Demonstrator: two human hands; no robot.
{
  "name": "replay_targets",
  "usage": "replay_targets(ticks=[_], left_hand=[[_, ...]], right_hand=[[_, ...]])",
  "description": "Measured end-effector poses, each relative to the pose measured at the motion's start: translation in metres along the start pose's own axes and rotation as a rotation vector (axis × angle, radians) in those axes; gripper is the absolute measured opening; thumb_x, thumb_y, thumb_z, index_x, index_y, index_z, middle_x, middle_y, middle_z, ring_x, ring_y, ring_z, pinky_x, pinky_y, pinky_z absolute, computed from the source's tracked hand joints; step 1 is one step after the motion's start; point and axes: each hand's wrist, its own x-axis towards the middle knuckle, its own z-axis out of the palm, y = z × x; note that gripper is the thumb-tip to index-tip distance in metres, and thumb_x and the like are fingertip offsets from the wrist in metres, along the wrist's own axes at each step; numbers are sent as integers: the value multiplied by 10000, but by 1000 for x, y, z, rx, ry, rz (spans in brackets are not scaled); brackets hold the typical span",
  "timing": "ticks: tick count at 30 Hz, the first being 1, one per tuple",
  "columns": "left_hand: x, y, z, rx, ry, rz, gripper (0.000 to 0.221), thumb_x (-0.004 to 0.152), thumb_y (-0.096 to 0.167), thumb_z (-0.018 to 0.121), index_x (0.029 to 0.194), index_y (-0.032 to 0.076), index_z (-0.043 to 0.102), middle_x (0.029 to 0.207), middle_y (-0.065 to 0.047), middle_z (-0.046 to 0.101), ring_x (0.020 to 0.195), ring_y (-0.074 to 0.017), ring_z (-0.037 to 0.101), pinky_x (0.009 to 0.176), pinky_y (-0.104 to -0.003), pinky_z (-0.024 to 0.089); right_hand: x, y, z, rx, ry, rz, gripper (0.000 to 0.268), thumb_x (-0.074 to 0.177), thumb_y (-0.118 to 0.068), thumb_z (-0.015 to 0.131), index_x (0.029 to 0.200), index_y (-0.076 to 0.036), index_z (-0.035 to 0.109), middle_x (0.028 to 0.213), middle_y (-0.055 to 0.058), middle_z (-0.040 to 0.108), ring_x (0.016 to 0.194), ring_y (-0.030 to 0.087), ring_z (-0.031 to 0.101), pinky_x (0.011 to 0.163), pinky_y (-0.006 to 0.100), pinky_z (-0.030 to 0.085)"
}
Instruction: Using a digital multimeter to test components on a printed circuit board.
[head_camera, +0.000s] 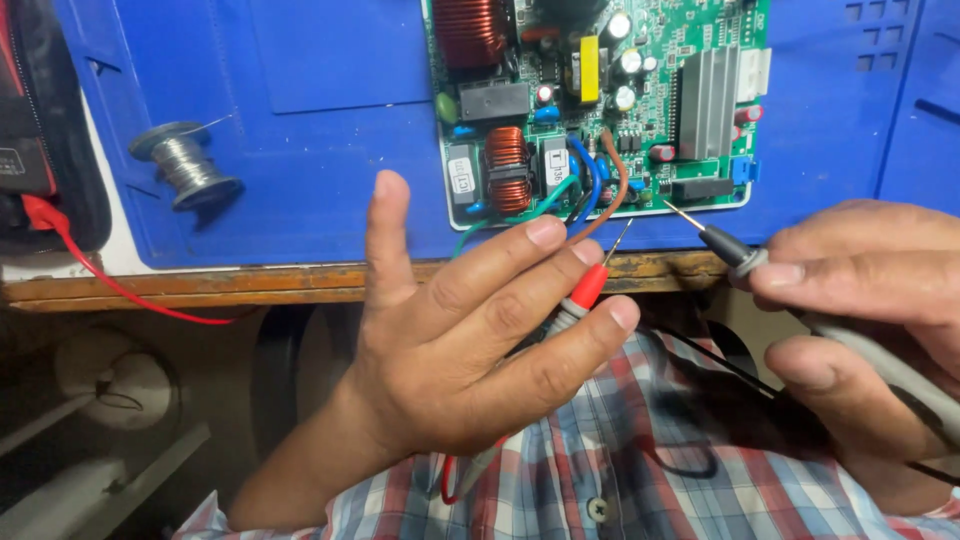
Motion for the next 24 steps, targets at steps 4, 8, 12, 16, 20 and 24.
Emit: replay_targets(ticks=[4, 8, 12, 16, 20, 24], left_hand=[[2, 3, 1, -10, 28, -24, 62, 1258, 280, 889, 1299, 261, 847, 1281, -50, 948, 1283, -251, 867, 1265, -869, 232], [-2, 12, 1, -15, -18, -7, 120, 1309, 304, 732, 1394, 283, 814, 1307, 3, 969, 1284, -221, 944, 1311, -823, 199], [0, 19, 4, -40, -47, -6, 100, 1334, 197, 675, 1342, 149, 762, 1313, -67, 987, 1336, -306, 959, 1335, -789, 230], [10, 27, 8, 45, -26, -122, 162, 1265, 171, 667, 1167, 152, 794, 1165, -26, 938, 1229, -239, 908, 1283, -814, 310], [21, 32, 9, 102, -2, -190, 150, 1245, 174, 712, 1143, 159, 821, 1118, -10, 923, 1140, -206, 878, 1245, -789, 403], [21, 31, 10, 97, 27, -192, 126, 1249, 162, 708, 1177, 133, 807, 1095, -15, 920, 1124, -210, 886, 1254, -763, 406]], right_hand=[[0, 12, 4, 48, -35, -70, 326, 1023, -166, 765, 1293, -22, 650, 1223, 199, 720, 1038, 310, 781, 1055, 437, 678], [16, -8, 5, -51, -60, -83, 295, 1068, -44, 868, 1259, -19, 644, 1149, 139, 757, 999, 272, 786, 1018, 467, 659], [22, -10, 4, -114, -95, -55, 286, 1083, -85, 869, 1282, -24, 673, 1158, 126, 784, 1048, 285, 804, 1036, 471, 644], [22, -6, 7, -171, -80, -87, 271, 1095, -106, 917, 1253, -37, 709, 1140, 123, 824, 1031, 286, 811, 974, 443, 616], [23, -13, 5, -191, -92, -51, 246, 1108, -106, 903, 1258, -41, 719, 1175, 120, 830, 1066, 283, 804, 1023, 451, 603], [25, -20, 3, -196, -106, -28, 241, 1107, -96, 888, 1261, -28, 716, 1187, 137, 819, 1101, 300, 807, 1067, 461, 603]])
